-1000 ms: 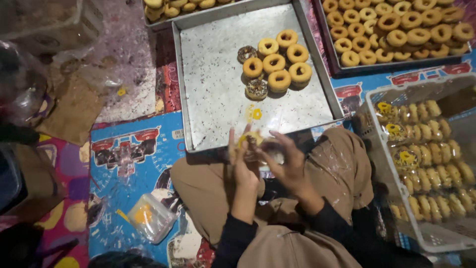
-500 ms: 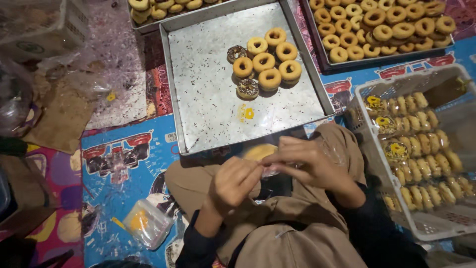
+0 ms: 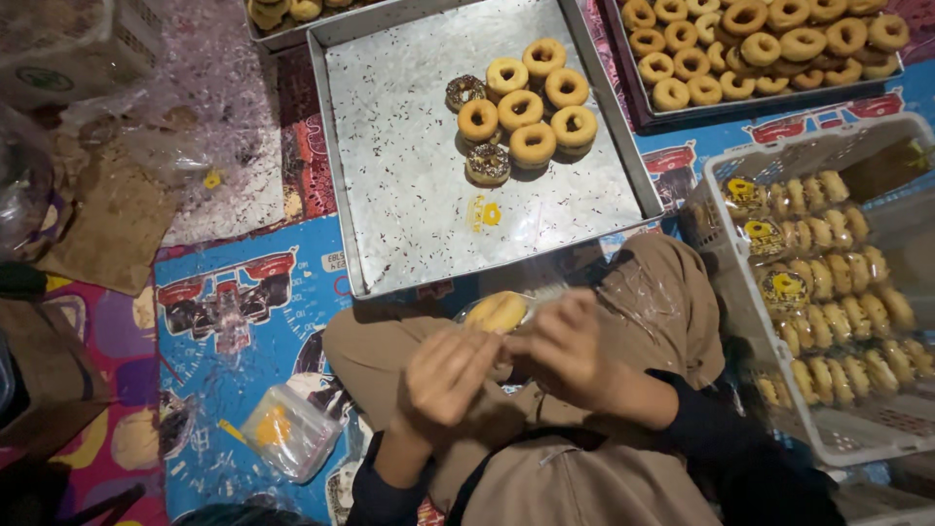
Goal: The person sits on the floor and repeatedly picks donuts from a metal tray, places them into small plastic bags, and sets the filled bags into a white crate. The person handles donuts one at a time throughout the clip.
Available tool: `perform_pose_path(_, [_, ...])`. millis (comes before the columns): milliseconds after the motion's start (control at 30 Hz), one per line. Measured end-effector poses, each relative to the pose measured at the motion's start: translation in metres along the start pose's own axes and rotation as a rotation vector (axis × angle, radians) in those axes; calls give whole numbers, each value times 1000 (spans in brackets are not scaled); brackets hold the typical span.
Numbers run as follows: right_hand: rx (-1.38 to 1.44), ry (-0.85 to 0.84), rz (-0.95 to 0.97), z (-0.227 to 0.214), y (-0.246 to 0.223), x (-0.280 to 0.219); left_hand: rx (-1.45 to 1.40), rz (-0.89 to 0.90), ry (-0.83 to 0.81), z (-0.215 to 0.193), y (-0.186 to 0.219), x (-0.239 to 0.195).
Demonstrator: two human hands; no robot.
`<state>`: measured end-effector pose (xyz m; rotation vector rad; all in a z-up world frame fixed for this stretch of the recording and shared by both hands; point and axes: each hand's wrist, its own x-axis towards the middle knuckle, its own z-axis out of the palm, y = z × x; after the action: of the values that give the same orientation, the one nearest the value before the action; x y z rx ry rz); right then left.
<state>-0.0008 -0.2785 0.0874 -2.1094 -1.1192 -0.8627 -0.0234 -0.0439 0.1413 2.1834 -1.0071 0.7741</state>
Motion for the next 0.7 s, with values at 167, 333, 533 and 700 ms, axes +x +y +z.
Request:
perform_pose_path(167, [-370, -448, 358, -6, 40, -39, -148, -396, 201, -3, -18, -29])
perform_pose_path(333, [564, -634, 438, 36, 65, -39, -534, -1176, 173, 59, -45, -55])
perform_pose_path(533, [922, 54, 1094, 208, 6, -108, -79, -1056, 338, 71, -46, -139])
perform_pose_path(700, [919, -785, 1101, 210, -11, -209, 159, -1485, -44, 84, -31, -222])
